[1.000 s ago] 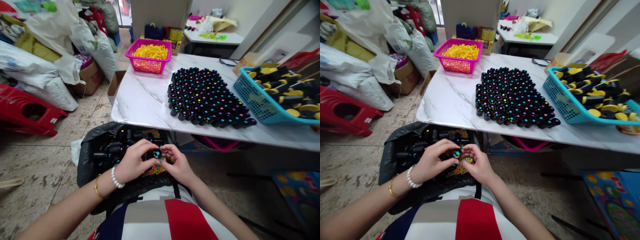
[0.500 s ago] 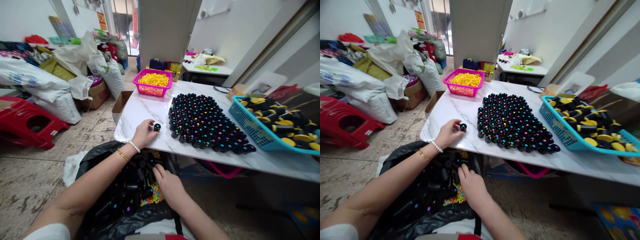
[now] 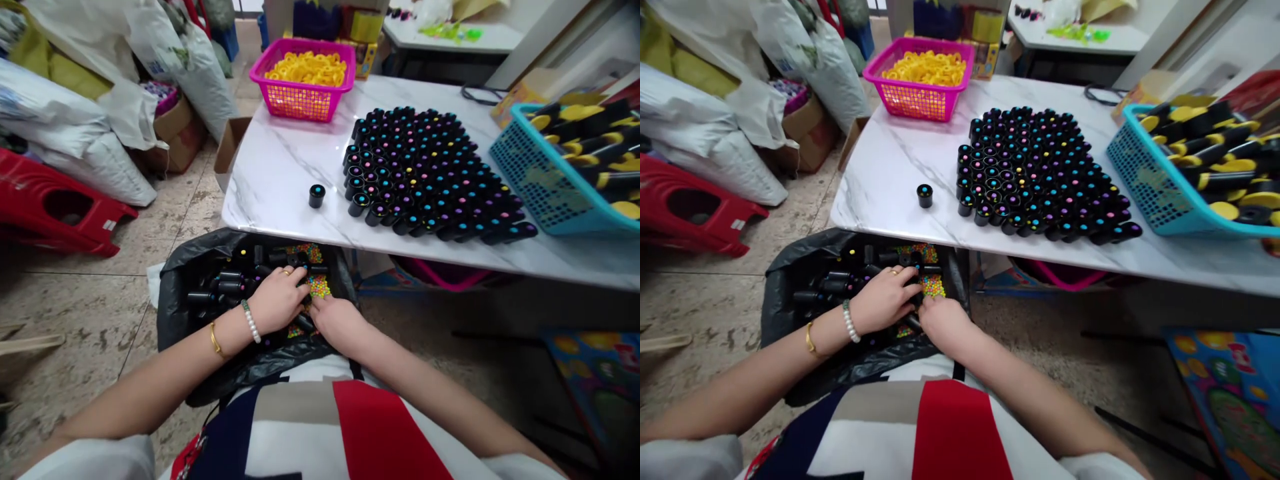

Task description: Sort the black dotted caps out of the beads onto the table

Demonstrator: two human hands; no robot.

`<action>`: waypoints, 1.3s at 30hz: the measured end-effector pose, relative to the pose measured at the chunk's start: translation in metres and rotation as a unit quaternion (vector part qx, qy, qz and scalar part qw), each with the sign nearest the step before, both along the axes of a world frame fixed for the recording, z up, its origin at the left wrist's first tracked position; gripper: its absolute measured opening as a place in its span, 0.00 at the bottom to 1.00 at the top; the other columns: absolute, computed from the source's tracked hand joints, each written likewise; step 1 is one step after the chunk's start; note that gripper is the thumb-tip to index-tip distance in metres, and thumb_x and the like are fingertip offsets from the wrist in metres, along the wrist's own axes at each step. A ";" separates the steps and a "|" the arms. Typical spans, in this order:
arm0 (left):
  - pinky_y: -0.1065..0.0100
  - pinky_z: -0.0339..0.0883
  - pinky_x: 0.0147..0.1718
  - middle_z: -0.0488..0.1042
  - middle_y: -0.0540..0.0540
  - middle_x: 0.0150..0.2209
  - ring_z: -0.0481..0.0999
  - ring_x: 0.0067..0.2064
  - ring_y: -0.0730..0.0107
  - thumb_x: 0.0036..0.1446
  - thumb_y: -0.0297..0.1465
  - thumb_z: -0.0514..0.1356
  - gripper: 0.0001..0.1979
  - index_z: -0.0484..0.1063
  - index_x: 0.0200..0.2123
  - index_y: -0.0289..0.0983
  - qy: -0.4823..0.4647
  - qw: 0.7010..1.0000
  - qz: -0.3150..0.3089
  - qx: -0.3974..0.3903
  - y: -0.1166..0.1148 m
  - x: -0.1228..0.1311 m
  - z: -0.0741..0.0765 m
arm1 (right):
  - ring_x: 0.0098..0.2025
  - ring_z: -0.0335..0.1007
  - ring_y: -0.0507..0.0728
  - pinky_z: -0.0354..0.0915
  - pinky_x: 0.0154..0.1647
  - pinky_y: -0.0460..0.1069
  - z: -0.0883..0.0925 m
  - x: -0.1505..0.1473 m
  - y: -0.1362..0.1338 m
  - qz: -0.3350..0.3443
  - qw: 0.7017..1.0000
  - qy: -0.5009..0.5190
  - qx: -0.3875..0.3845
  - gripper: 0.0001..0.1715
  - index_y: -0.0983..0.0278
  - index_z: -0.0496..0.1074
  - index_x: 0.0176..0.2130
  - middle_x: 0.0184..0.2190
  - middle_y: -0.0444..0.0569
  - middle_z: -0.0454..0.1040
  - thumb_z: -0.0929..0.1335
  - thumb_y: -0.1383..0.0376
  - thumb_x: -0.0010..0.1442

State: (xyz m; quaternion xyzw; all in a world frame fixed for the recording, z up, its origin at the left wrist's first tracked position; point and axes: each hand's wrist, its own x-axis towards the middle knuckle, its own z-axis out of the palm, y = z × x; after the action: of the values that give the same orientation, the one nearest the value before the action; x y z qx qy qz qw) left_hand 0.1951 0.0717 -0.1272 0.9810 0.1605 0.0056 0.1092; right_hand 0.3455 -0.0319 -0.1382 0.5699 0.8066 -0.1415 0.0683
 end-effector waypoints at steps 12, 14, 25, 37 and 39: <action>0.57 0.67 0.51 0.72 0.39 0.49 0.71 0.50 0.59 0.59 0.29 0.59 0.18 0.70 0.53 0.38 -0.186 0.955 0.016 -0.229 0.000 -0.023 0.021 | 0.36 0.74 0.51 0.72 0.35 0.46 -0.005 0.033 -0.027 -0.223 0.775 0.591 -0.020 0.20 0.60 0.68 0.50 0.42 0.48 0.73 0.71 0.66 0.57; 0.58 0.69 0.49 0.72 0.40 0.49 0.72 0.50 0.60 0.57 0.28 0.60 0.22 0.67 0.56 0.40 -0.216 0.940 0.013 -0.265 -0.008 -0.020 0.024 | 0.37 0.74 0.52 0.73 0.36 0.46 -0.008 0.027 -0.024 -0.237 0.755 0.611 0.010 0.18 0.60 0.69 0.48 0.43 0.48 0.73 0.71 0.66 0.57; 0.58 0.69 0.50 0.75 0.41 0.47 0.73 0.50 0.62 0.56 0.23 0.59 0.18 0.66 0.51 0.38 -0.315 0.928 0.050 -0.195 -0.020 -0.019 0.018 | 0.48 0.72 0.56 0.73 0.39 0.48 0.000 0.022 -0.010 -0.153 0.844 0.490 0.157 0.20 0.60 0.70 0.47 0.48 0.52 0.72 0.65 0.75 0.55; 0.59 0.71 0.47 0.76 0.43 0.44 0.75 0.47 0.62 0.56 0.25 0.61 0.15 0.68 0.48 0.39 -0.299 0.930 0.092 -0.191 -0.016 -0.026 0.012 | 0.40 0.74 0.56 0.72 0.41 0.51 0.036 0.037 0.014 -0.170 0.839 0.421 0.298 0.11 0.59 0.73 0.41 0.39 0.48 0.77 0.66 0.73 0.60; 0.60 0.71 0.46 0.76 0.43 0.44 0.75 0.46 0.63 0.56 0.25 0.62 0.15 0.69 0.48 0.39 -0.315 0.923 0.116 -0.188 -0.014 -0.027 0.017 | 0.38 0.73 0.55 0.72 0.36 0.49 0.044 0.035 0.021 -0.172 0.833 0.414 0.324 0.11 0.60 0.73 0.42 0.39 0.48 0.76 0.66 0.72 0.60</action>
State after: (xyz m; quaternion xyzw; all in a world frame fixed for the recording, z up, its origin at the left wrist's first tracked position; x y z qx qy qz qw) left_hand 0.1678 0.0582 -0.1104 0.8647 0.2287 0.2962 0.3351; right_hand 0.3806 -0.0104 -0.0945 0.5771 0.6475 -0.1042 -0.4866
